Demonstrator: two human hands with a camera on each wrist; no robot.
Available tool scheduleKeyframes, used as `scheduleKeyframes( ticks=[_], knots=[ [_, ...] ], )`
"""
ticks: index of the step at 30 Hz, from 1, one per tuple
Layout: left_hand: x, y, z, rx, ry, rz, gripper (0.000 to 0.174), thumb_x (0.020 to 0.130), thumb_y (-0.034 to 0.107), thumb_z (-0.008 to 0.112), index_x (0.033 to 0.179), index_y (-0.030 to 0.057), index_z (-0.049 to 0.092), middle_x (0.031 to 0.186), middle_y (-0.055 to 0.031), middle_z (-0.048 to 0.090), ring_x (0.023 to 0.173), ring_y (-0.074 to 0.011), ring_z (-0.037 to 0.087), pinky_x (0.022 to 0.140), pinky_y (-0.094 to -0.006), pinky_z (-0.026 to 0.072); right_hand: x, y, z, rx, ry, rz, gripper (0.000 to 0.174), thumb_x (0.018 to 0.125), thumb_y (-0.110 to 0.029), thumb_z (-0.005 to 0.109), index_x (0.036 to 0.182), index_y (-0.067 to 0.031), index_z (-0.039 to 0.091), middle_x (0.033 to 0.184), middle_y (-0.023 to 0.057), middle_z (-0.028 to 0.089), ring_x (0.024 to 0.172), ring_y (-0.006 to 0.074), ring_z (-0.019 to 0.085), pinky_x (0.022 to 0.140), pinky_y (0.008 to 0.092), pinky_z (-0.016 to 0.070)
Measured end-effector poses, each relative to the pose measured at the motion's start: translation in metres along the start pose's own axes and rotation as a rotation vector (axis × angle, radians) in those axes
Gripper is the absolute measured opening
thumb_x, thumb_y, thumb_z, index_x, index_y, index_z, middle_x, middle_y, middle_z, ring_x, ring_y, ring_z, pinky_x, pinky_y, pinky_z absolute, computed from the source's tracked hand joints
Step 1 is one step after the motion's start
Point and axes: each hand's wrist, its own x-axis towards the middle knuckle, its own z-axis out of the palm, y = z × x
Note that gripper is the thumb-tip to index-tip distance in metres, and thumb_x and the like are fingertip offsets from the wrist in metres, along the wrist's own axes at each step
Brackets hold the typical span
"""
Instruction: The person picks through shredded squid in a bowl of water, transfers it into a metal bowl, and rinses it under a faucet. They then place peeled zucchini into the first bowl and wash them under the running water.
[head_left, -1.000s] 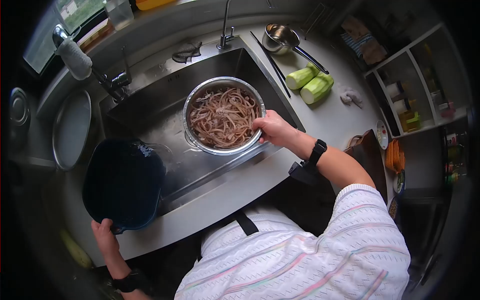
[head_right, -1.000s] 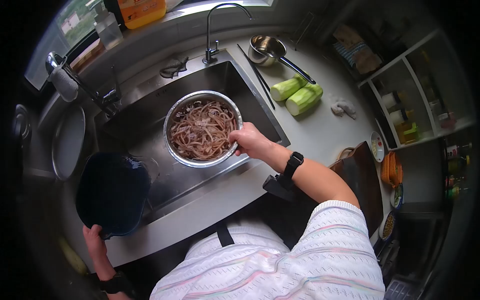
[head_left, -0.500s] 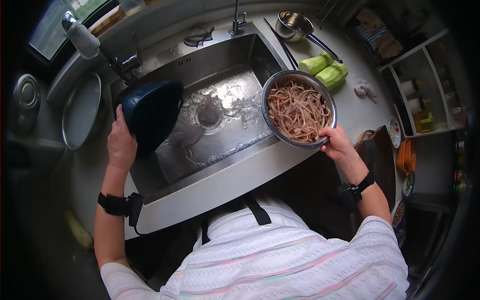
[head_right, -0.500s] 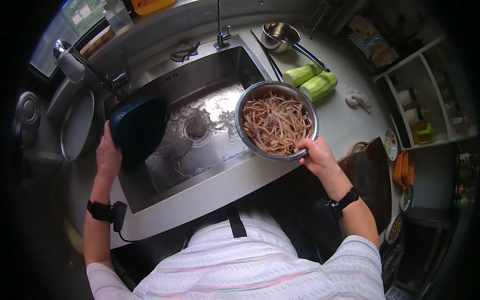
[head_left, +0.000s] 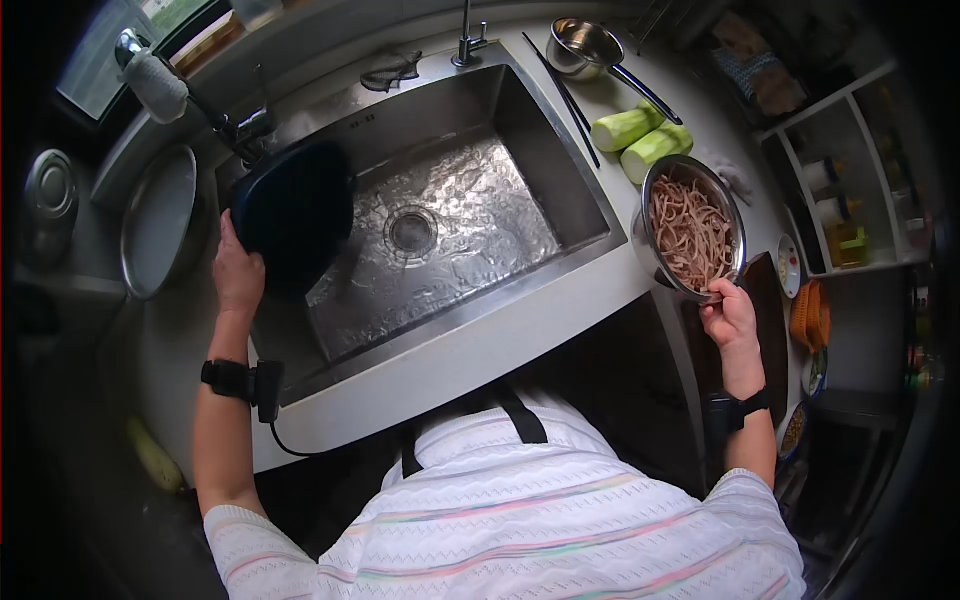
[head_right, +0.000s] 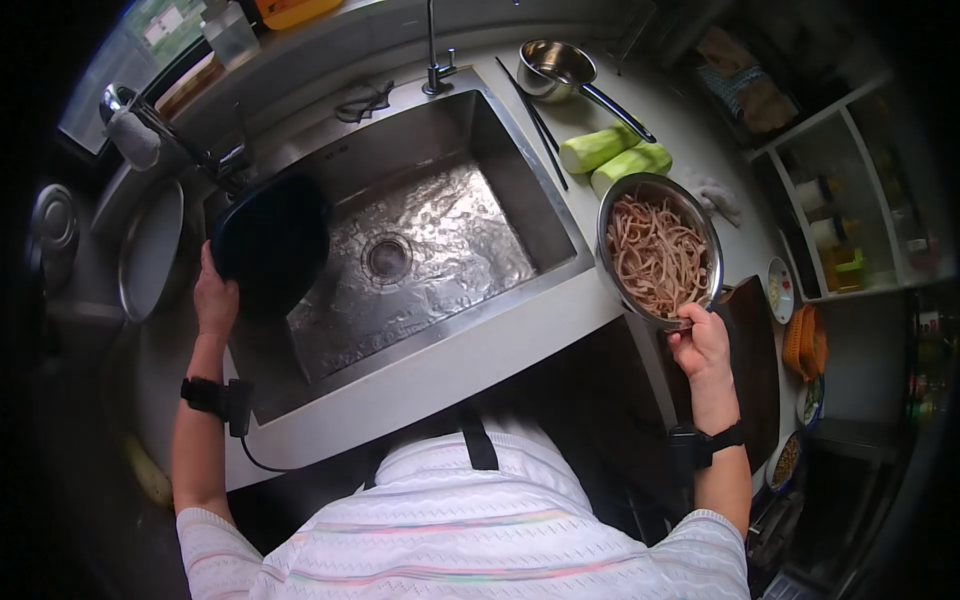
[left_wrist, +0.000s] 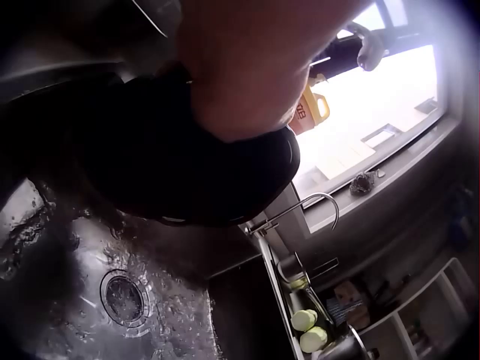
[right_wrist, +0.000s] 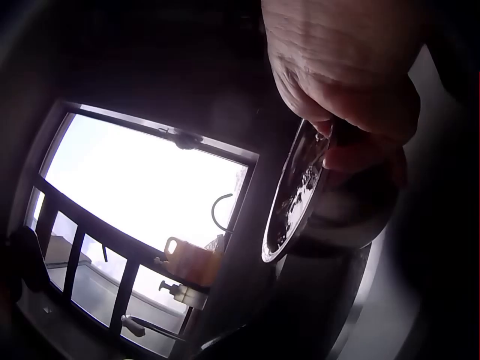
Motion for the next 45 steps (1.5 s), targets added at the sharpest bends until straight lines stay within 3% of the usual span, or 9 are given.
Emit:
scheduleKeyframes(
  ticks=[9,17,21,26,30,32,33,37,45],
  knots=[
    [-0.049,-0.007,0.029,-0.527,-0.457,-0.698,0.046,0.072,0.001,0.051,0.117,-0.0015,0.044,0.101,-0.0157,0.057,0.083,-0.0277,0.061,0.056,-0.0387,0.0571,0.078,-0.003,-0.035,0.194,0.041,0.056,0.009,0.075,-0.001,0.051,0.067,-0.0052,0.053,0.061,0.002,0.058,0.051,0.0127,0.055,0.04,0.019,0.045],
    [-0.071,-0.002,0.014,-0.798,-0.525,-0.907,0.035,0.075,0.0,0.049,0.11,-0.001,0.046,0.088,-0.01,0.057,0.072,-0.0197,0.06,0.048,-0.0318,0.0544,0.092,-0.001,-0.006,0.403,0.046,0.051,0.022,0.086,-0.017,0.057,0.098,0.0011,0.055,0.082,0.0145,0.063,0.082,0.0243,0.063,0.047,0.0219,0.0515],
    [-0.085,-0.001,-0.037,-0.99,-0.32,-0.688,0.037,0.075,0.002,0.05,0.112,-0.0021,0.046,0.088,-0.0074,0.058,0.071,-0.0136,0.058,0.052,-0.0257,0.0498,0.01,-0.008,0.066,-0.115,-0.329,0.3,0.03,0.088,-0.024,0.056,0.106,-0.0004,0.052,0.094,0.0165,0.063,0.075,0.0218,0.066,0.049,0.0251,0.0538],
    [-0.103,-0.018,-0.103,-0.96,-0.028,-0.647,0.038,0.08,0.001,0.05,0.118,-0.0017,0.045,0.098,-0.0066,0.057,0.081,-0.011,0.055,0.071,-0.0239,0.0461,-0.015,-0.022,0.264,-0.667,-0.917,-0.09,0.027,0.087,-0.019,0.058,0.106,0.0011,0.054,0.084,0.0092,0.062,0.065,0.0148,0.064,0.045,0.0213,0.0512],
    [-0.132,-0.037,-0.128,-0.966,0.218,-0.627,0.036,0.084,0.005,0.051,0.119,-0.0021,0.045,0.106,-0.0081,0.056,0.092,-0.0132,0.055,0.082,-0.025,0.0428,0.019,0.075,0.414,-1.178,-1.224,-0.279,0.022,0.081,-0.012,0.056,0.099,-0.0001,0.061,0.081,0.0051,0.062,0.067,0.0123,0.064,0.048,0.0242,0.0508],
    [-0.144,-0.038,-0.134,-0.959,0.256,-0.676,0.037,0.084,0.004,0.051,0.12,-0.0028,0.045,0.108,-0.0082,0.056,0.094,-0.0133,0.054,0.084,-0.0253,0.0415,0.041,0.148,0.469,-1.573,-1.362,-0.673,0.022,0.077,-0.013,0.056,0.097,-0.0068,0.064,0.089,0.0131,0.064,0.073,0.0253,0.065,0.064,0.0354,0.0521],
    [-0.15,-0.037,-0.138,-0.95,0.274,-0.715,0.038,0.084,0.004,0.051,0.12,-0.0035,0.044,0.109,-0.0083,0.056,0.096,-0.0135,0.054,0.086,-0.0256,0.0403,0.053,0.188,0.489,-1.747,-1.263,-1.111,0.023,0.078,-0.013,0.054,0.098,-0.0103,0.065,0.095,0.0172,0.063,0.087,0.0322,0.062,0.075,0.0386,0.0491],
    [-0.166,-0.025,-0.147,-0.885,0.313,-0.831,0.037,0.083,0.004,0.052,0.119,-0.0032,0.045,0.106,-0.0071,0.056,0.093,-0.0133,0.054,0.084,-0.0249,0.041,0.087,0.283,0.534,-1.659,-1.084,-1.362,0.025,0.08,-0.014,0.05,0.099,-0.0083,0.063,0.101,0.0151,0.063,0.095,0.0312,0.06,0.079,0.0413,0.0491],
    [-0.171,-0.025,-0.144,-0.921,0.334,-0.837,0.034,0.083,0.006,0.054,0.115,0.0012,0.047,0.091,-0.0008,0.057,0.071,-0.0055,0.053,0.052,-0.0164,0.0402,0.085,0.264,0.52,-2.019,-1.067,-1.117,0.023,0.076,-0.016,0.057,0.094,-0.0051,0.065,0.1,0.0168,0.063,0.095,0.0311,0.061,0.078,0.041,0.0499]
  ],
)
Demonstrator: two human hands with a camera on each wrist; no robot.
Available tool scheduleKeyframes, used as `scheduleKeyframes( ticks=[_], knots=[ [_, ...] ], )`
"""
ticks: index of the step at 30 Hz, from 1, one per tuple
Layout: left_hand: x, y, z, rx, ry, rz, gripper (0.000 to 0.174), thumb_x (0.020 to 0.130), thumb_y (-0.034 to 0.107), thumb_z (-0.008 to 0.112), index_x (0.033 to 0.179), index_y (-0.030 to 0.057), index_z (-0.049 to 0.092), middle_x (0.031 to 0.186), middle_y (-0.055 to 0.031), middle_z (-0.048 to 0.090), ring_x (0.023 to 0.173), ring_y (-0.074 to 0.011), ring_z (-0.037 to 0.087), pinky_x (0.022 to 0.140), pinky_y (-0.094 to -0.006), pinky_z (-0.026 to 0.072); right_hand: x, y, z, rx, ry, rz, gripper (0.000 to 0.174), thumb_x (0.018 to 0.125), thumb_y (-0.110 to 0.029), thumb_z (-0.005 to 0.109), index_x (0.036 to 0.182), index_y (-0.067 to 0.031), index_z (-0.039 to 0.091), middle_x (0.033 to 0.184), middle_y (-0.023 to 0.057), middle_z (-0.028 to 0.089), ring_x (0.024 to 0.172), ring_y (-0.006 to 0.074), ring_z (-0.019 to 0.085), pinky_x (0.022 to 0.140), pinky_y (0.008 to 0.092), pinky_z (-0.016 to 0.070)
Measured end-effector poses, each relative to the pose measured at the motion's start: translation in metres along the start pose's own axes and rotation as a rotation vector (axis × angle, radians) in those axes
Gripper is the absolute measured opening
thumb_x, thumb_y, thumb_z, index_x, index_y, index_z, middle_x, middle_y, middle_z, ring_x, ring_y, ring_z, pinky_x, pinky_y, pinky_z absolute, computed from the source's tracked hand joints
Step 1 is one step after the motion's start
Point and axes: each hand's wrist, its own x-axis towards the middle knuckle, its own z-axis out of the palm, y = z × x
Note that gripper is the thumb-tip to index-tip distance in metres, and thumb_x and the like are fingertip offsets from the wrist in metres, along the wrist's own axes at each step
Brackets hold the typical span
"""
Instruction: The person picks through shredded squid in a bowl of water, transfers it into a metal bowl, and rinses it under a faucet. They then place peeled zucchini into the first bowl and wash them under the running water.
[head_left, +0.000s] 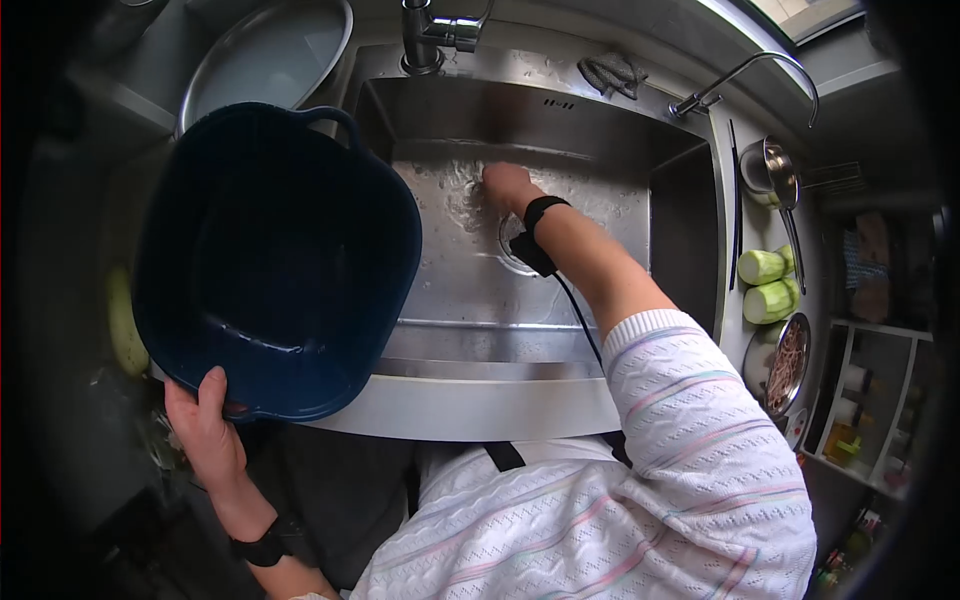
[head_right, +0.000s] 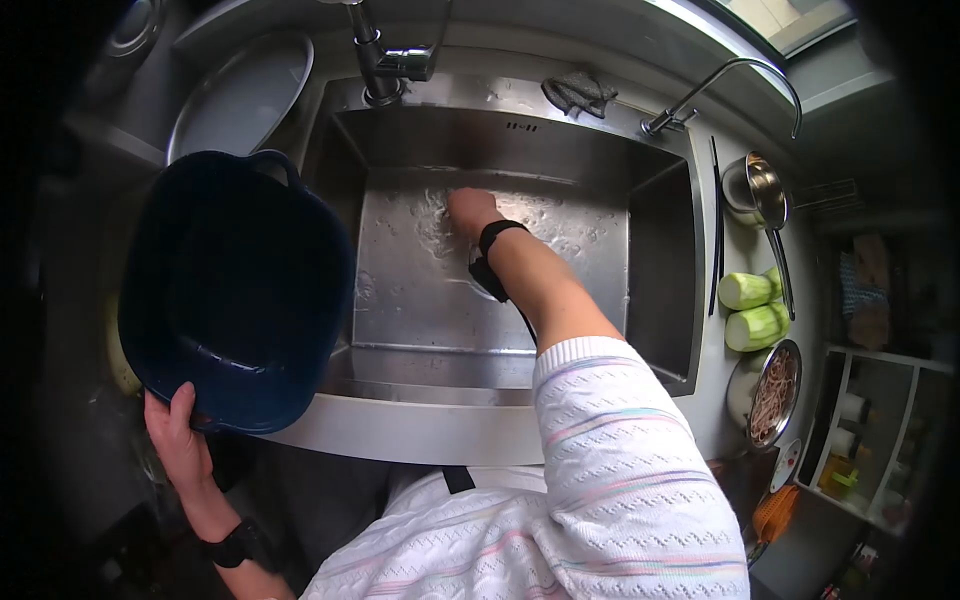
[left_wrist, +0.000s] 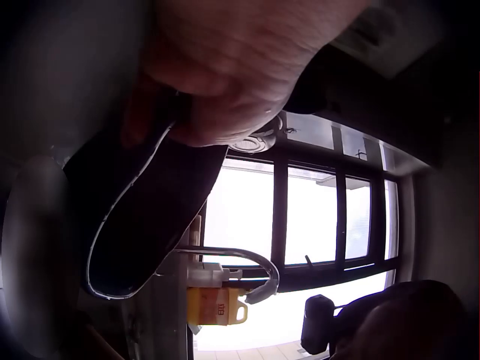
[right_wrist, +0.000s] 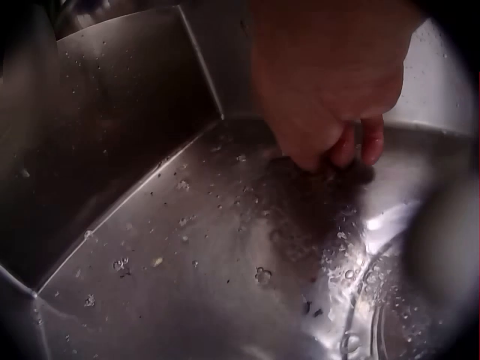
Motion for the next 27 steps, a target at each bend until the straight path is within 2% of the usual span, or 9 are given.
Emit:
scheduleKeyframes(
  ticks=[5,9,11,13,14,18,21,23,27],
  knots=[
    [0.017,0.0,0.034,-0.028,-0.103,0.153,0.032,0.084,0.003,0.052,0.115,0.001,0.047,0.089,-0.0008,0.057,0.07,-0.0052,0.052,0.054,-0.0164,0.0402,-0.049,0.067,-0.086,0.215,0.138,0.107,0.024,0.075,-0.023,0.059,0.089,-0.0034,0.066,0.09,0.0194,0.064,0.089,0.0365,0.06,0.077,0.0397,0.0489],
    [0.027,0.002,0.072,0.202,-0.153,0.349,0.043,0.082,-0.001,0.049,0.125,0.0013,0.041,0.103,-0.0096,0.056,0.081,-0.0138,0.055,0.067,-0.0243,0.0459,-0.137,0.109,-0.147,0.641,0.195,0.083,0.012,0.08,-0.013,0.059,0.085,-0.0019,0.06,0.071,0.0021,0.06,0.064,0.0098,0.059,0.055,0.0246,0.046],
    [0.032,0.002,0.09,0.431,-0.167,0.42,0.049,0.081,-0.002,0.048,0.129,0.0023,0.038,0.111,-0.0139,0.055,0.087,-0.0197,0.059,0.074,-0.0286,0.0478,-0.206,0.106,-0.178,0.655,0.248,0.144,0.012,0.081,-0.017,0.059,0.086,-0.0054,0.059,0.07,-0.0011,0.059,0.062,0.0064,0.058,0.05,0.0214,0.0414],
    [0.036,0.001,0.112,0.605,-0.126,0.89,0.058,0.078,-0.003,0.046,0.134,0.0049,0.031,0.121,-0.0218,0.05,0.102,-0.033,0.056,0.086,-0.0368,0.0445,-0.266,0.123,-0.183,0.672,0.327,0.215,0.012,0.082,-0.016,0.058,0.087,-0.0053,0.059,0.069,-0.0021,0.059,0.063,0.0059,0.059,0.049,0.0195,0.0409],
    [0.037,-0.004,0.117,0.589,-0.141,0.905,0.058,0.078,-0.003,0.046,0.134,0.0049,0.031,0.121,-0.0218,0.05,0.102,-0.033,0.056,0.086,-0.0368,0.0445,-0.298,0.126,-0.184,0.689,0.361,0.292,0.011,0.082,-0.014,0.058,0.086,-0.0045,0.059,0.069,-0.0021,0.059,0.062,0.0055,0.058,0.048,0.018,0.0401],
    [0.052,-0.021,0.152,0.507,-0.32,0.678,0.06,0.075,-0.003,0.042,0.134,0.0034,0.03,0.118,-0.0238,0.052,0.106,-0.0392,0.052,0.092,-0.0386,0.0397,-0.429,0.164,-0.151,0.847,0.519,0.556,0.008,0.079,-0.008,0.06,0.084,-0.0016,0.06,0.069,-0.0014,0.057,0.057,0.005,0.053,0.048,0.0188,0.0409],
    [0.067,-0.053,0.175,0.313,-0.476,0.627,0.058,0.072,-0.003,0.043,0.13,0.0018,0.035,0.106,-0.0201,0.058,0.095,-0.0322,0.059,0.079,-0.0363,0.0488,-0.5,0.208,-0.102,0.762,0.662,0.799,0.01,0.073,-0.008,0.06,0.079,-0.0005,0.063,0.066,0.0017,0.059,0.057,0.0094,0.056,0.052,0.0236,0.045],
    [0.066,-0.052,0.186,0.348,-0.547,0.12,0.05,0.071,-0.003,0.044,0.121,0.0006,0.042,0.093,-0.0139,0.06,0.081,-0.0226,0.061,0.058,-0.0323,0.0534,-0.524,0.233,-0.074,0.525,0.61,0.987,0.017,0.068,-0.012,0.062,0.081,-0.0015,0.066,0.068,0.0088,0.063,0.062,0.0152,0.06,0.062,0.0284,0.0481],
    [0.088,-0.1,0.205,0.277,-0.577,-0.101,0.04,0.073,-0.002,0.047,0.113,0.0012,0.046,0.089,-0.0096,0.058,0.073,-0.0178,0.06,0.045,-0.0291,0.0521,-0.511,0.233,-0.067,0.268,0.613,1.069,0.024,0.07,-0.017,0.062,0.091,-0.0063,0.066,0.09,0.0144,0.065,0.087,0.0298,0.062,0.08,0.0361,0.0476]
  ],
)
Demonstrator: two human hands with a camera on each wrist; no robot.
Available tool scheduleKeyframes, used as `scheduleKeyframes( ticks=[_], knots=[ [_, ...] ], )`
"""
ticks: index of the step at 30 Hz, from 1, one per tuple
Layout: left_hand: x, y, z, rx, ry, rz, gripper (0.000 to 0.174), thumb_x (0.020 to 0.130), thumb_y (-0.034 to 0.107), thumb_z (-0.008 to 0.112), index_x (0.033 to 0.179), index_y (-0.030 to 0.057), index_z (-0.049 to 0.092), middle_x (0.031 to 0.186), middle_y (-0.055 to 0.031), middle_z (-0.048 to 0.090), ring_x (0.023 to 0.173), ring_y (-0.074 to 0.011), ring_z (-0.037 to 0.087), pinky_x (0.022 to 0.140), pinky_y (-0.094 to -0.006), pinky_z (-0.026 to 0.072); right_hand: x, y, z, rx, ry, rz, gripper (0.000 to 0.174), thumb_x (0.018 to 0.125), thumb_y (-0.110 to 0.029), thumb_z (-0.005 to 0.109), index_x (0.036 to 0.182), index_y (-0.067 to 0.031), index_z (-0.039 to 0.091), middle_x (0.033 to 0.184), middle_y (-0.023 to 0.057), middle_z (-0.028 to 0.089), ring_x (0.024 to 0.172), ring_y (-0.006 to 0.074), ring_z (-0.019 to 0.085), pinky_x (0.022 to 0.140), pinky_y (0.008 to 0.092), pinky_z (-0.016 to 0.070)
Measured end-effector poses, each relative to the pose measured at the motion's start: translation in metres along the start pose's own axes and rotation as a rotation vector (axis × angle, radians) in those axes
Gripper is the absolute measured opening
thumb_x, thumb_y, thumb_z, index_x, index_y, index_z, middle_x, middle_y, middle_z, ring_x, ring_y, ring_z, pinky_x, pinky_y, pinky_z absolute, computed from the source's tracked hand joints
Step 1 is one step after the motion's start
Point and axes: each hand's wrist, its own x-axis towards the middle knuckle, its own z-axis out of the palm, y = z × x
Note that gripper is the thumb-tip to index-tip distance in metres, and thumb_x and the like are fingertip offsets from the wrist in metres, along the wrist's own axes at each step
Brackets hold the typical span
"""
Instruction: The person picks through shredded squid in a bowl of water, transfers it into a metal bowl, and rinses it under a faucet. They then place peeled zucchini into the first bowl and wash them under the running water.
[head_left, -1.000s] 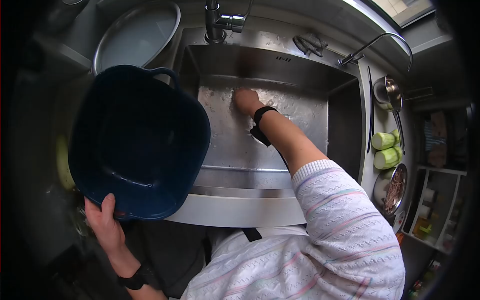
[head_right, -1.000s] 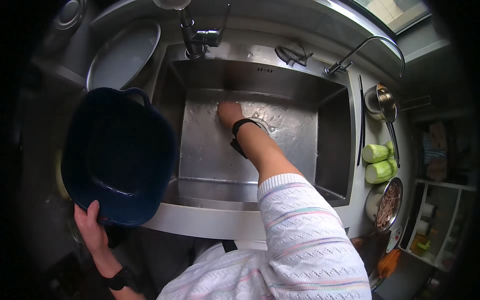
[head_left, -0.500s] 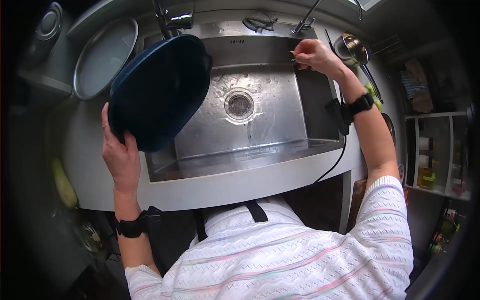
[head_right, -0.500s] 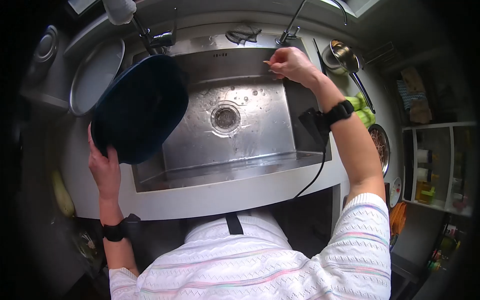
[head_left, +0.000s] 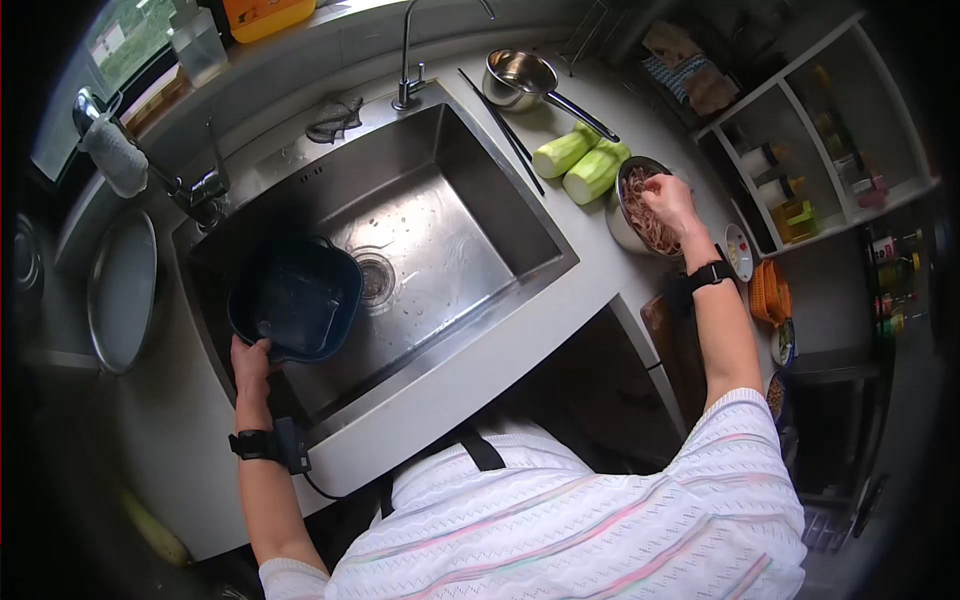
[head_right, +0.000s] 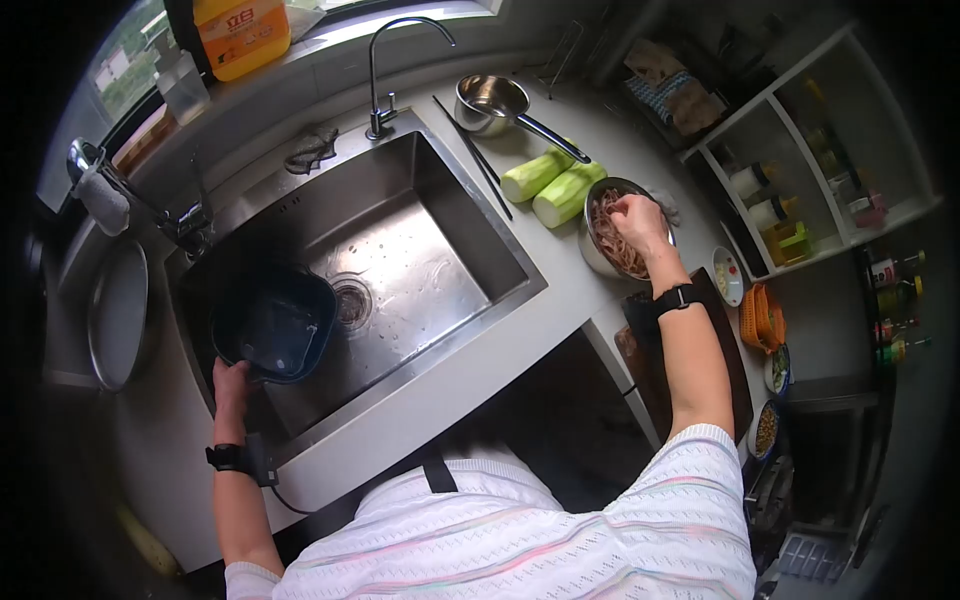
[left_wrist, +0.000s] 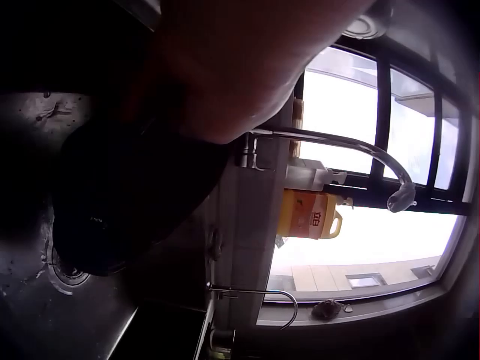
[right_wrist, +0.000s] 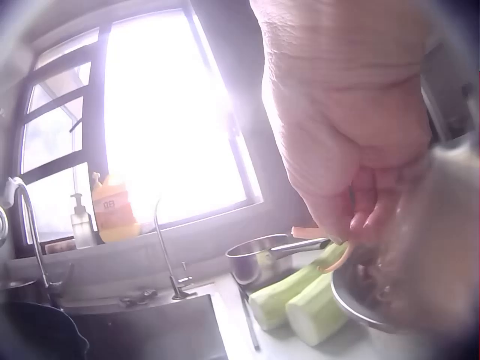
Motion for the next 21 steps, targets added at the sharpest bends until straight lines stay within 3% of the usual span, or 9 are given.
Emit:
scheduleKeyframes(
  ticks=[3,5,6,7,9,11,13,16,21],
  knots=[
    [0.005,-0.017,0.008,-0.026,-0.025,-0.123,0.038,0.074,0.0,0.051,0.112,0.0019,0.046,0.094,-0.0113,0.058,0.076,-0.0216,0.061,0.051,-0.033,0.0547,0.015,-0.054,0.017,0.017,0.065,-0.305,0.034,0.072,-0.014,0.06,0.106,-0.0095,0.061,0.108,0.0113,0.061,0.101,0.0283,0.057,0.089,0.039,0.0427],
    [0.005,-0.021,0.01,-0.045,-0.057,-0.151,0.041,0.074,0.0,0.054,0.114,0.002,0.046,0.098,-0.012,0.058,0.078,-0.0225,0.062,0.051,-0.0332,0.0551,0.022,-0.095,0.031,-0.174,-0.041,-0.403,0.052,0.068,-0.01,0.064,0.118,-0.011,0.051,0.122,0.0071,0.052,0.115,0.0252,0.047,0.099,0.0446,0.0339],
    [0.004,-0.023,0.011,0.001,-0.064,-0.121,0.047,0.072,0.002,0.057,0.117,0.0006,0.045,0.104,-0.0161,0.058,0.088,-0.0276,0.061,0.065,-0.0377,0.055,0.031,-0.101,0.035,-0.169,-0.037,-0.412,0.052,0.068,-0.01,0.064,0.118,-0.011,0.051,0.122,0.0071,0.052,0.115,0.0252,0.047,0.099,0.0446,0.0339],
    [0.004,-0.024,0.013,0.0,-0.048,-0.123,0.047,0.072,0.002,0.057,0.117,0.0006,0.045,0.104,-0.0161,0.058,0.088,-0.0276,0.061,0.065,-0.0377,0.055,0.041,-0.107,0.047,-0.338,-0.126,-0.426,0.06,0.067,-0.008,0.065,0.123,-0.0127,0.045,0.128,0.0057,0.045,0.121,0.0259,0.04,0.101,0.049,0.0293],
    [-0.001,-0.031,0.009,0.373,0.095,0.049,0.06,0.069,0.007,0.061,0.125,-0.0002,0.04,0.11,-0.0211,0.056,0.1,-0.0323,0.057,0.086,-0.038,0.0473,0.068,-0.108,0.081,-0.515,-0.241,-0.471,0.076,0.064,-0.003,0.067,0.131,-0.0155,0.033,0.136,0.0043,0.034,0.13,0.0286,0.027,0.104,0.057,0.0218],
    [-0.02,-0.016,0.01,0.426,0.175,0.008,0.073,0.066,0.012,0.065,0.131,0.0004,0.033,0.118,-0.0249,0.052,0.111,-0.0342,0.051,0.096,-0.0346,0.0376,0.074,-0.116,0.081,-0.529,-0.301,-0.472,0.077,0.064,-0.006,0.067,0.131,-0.0153,0.033,0.133,0.0047,0.038,0.13,0.0259,0.028,0.104,0.0561,0.0212],
    [-0.015,-0.035,0.005,0.455,0.193,0.023,0.079,0.066,0.014,0.065,0.135,0.0017,0.029,0.122,-0.0248,0.049,0.11,-0.0347,0.051,0.094,-0.0357,0.0397,0.079,-0.109,0.088,-0.472,-0.183,-0.617,0.066,0.06,-0.005,0.069,0.118,-0.0147,0.04,0.117,0.0035,0.047,0.119,0.0233,0.04,0.095,0.0558,0.0301],
    [-0.039,-0.015,0.001,0.432,0.185,-0.036,0.078,0.065,0.015,0.065,0.135,0.0021,0.031,0.123,-0.0254,0.048,0.109,-0.0335,0.053,0.093,-0.035,0.0408,0.086,-0.11,0.091,-0.522,-0.155,-0.696,0.057,0.058,-0.015,0.074,0.105,-0.0131,0.042,0.105,0.0048,0.051,0.107,0.0247,0.048,0.086,0.0487,0.0358],
    [-0.051,-0.006,0.001,0.25,0.079,-0.011,0.071,0.065,0.016,0.065,0.13,0.0022,0.04,0.122,-0.0237,0.05,0.103,-0.0286,0.057,0.089,-0.0341,0.0438,0.059,-0.149,0.051,-0.342,-0.131,-0.826,0.058,0.059,-0.018,0.074,0.108,-0.012,0.044,0.101,0.008,0.054,0.101,0.0262,0.051,0.083,0.0428,0.0377]
  ],
)
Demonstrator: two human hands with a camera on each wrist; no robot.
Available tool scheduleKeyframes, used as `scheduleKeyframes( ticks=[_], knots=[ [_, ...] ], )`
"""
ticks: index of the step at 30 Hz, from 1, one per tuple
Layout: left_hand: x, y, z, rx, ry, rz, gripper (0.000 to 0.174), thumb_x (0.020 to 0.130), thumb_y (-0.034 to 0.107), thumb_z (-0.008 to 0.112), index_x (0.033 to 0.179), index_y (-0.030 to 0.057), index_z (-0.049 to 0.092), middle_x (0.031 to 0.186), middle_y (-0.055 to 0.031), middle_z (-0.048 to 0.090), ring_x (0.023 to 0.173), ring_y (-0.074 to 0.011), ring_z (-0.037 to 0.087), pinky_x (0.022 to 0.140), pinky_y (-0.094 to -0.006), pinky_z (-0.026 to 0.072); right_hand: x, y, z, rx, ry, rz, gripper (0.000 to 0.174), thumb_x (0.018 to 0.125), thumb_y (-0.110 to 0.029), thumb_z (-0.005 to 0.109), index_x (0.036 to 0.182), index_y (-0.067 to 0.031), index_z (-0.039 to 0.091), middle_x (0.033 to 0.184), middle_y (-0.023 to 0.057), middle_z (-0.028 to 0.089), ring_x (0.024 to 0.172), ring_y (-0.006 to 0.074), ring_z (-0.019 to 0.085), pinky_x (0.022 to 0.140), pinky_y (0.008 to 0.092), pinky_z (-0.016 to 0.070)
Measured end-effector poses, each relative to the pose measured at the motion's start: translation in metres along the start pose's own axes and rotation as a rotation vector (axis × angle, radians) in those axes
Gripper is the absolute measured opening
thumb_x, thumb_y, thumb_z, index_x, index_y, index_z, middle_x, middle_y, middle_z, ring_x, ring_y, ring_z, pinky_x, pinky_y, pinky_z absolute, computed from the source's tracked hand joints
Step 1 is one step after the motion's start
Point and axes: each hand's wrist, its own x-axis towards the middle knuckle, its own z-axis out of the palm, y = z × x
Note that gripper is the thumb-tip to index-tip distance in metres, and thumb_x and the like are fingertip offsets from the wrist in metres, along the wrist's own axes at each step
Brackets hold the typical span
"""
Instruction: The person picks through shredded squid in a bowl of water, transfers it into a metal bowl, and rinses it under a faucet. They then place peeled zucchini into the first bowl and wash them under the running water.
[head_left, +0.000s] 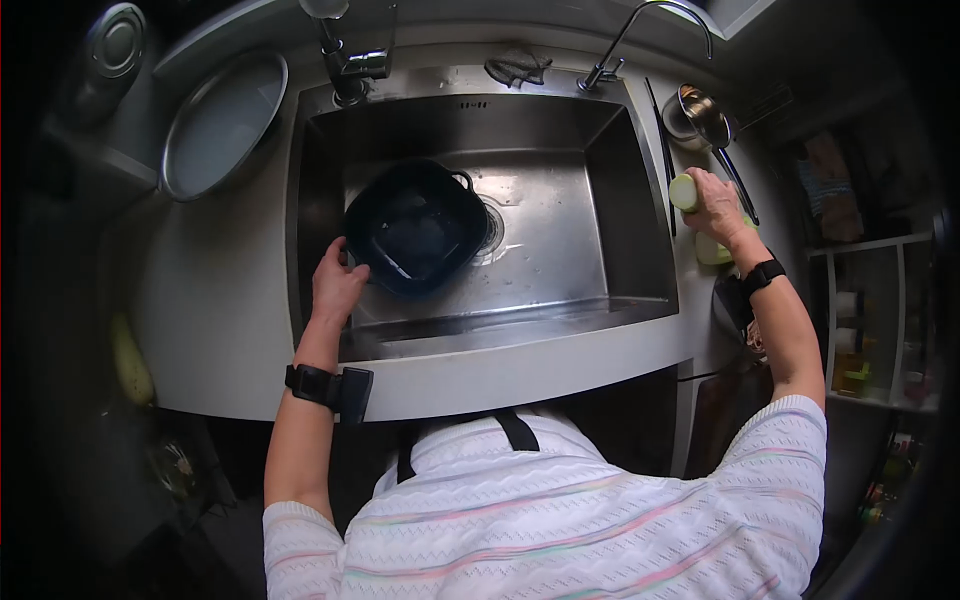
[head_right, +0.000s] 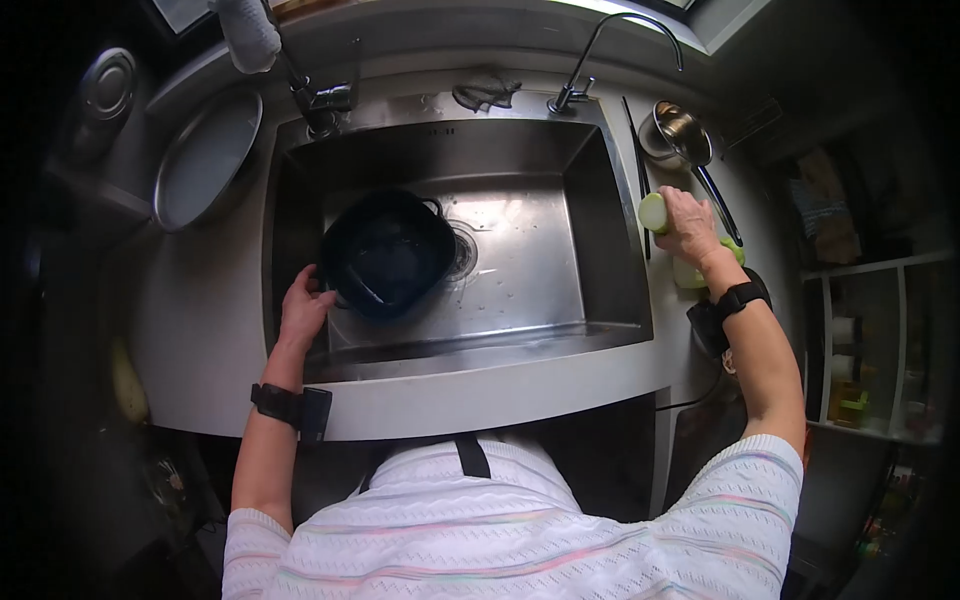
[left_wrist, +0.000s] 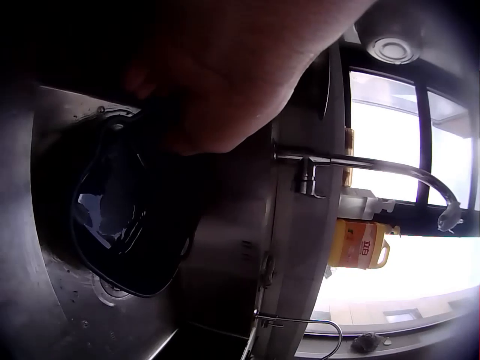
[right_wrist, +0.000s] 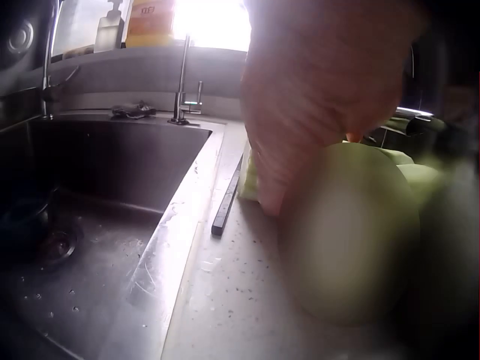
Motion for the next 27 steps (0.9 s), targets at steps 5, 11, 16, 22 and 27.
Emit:
scheduleKeyframes(
  ticks=[5,11,16,22,27],
  knots=[
    [-0.027,0.048,0.02,-0.034,-0.104,0.308,0.065,0.067,0.018,0.066,0.127,0.0024,0.043,0.117,-0.0194,0.052,0.105,-0.0269,0.055,0.091,-0.0339,0.0425,0.006,-0.079,-0.085,0.671,0.146,-0.007,0.056,0.062,-0.02,0.074,0.109,-0.0045,0.048,0.095,0.0121,0.059,0.088,0.0251,0.059,0.079,0.0354,0.0457],
    [-0.061,0.126,0.061,-0.262,-0.222,0.61,0.086,0.064,0.027,0.077,0.134,0.0054,0.032,0.12,-0.0145,0.051,0.111,-0.0244,0.05,0.091,-0.0326,0.0406,0.053,-0.231,-0.057,1.373,-0.086,0.082,0.061,0.067,-0.035,0.075,0.102,0.0075,0.048,0.094,0.0168,0.058,0.087,0.0219,0.059,0.075,0.0321,0.0489],
    [-0.046,0.104,0.048,-0.246,-0.083,0.313,0.066,0.064,0.017,0.072,0.122,0.0026,0.041,0.107,-0.0103,0.055,0.099,-0.0214,0.055,0.086,-0.0329,0.044,0.076,-0.299,-0.019,1.367,-0.077,0.021,0.068,0.07,-0.05,0.07,0.097,0.009,0.05,0.09,0.0197,0.059,0.083,0.0239,0.061,0.071,0.032,0.049],
    [-0.033,0.078,0.032,-0.983,-0.613,0.037,0.049,0.067,0.015,0.068,0.111,0.0021,0.048,0.093,-0.008,0.056,0.084,-0.0183,0.058,0.078,-0.0314,0.0479,0.09,-0.303,-0.002,1.333,-0.138,0.023,0.057,0.085,-0.054,0.048,0.087,0.0016,0.059,0.063,0.0107,0.06,0.055,0.0209,0.061,0.052,0.0318,0.0491],
    [-0.027,0.072,0.034,-1.063,-0.725,-0.065,0.042,0.069,0.017,0.067,0.105,0.0022,0.051,0.085,-0.0091,0.058,0.077,-0.0193,0.06,0.072,-0.0329,0.0506,0.089,-0.248,0.008,1.564,-0.211,0.196,0.028,0.091,-0.023,0.046,0.083,0.0009,0.059,0.057,0.0055,0.057,0.041,0.0119,0.053,0.038,0.0236,0.0415]
  ],
)
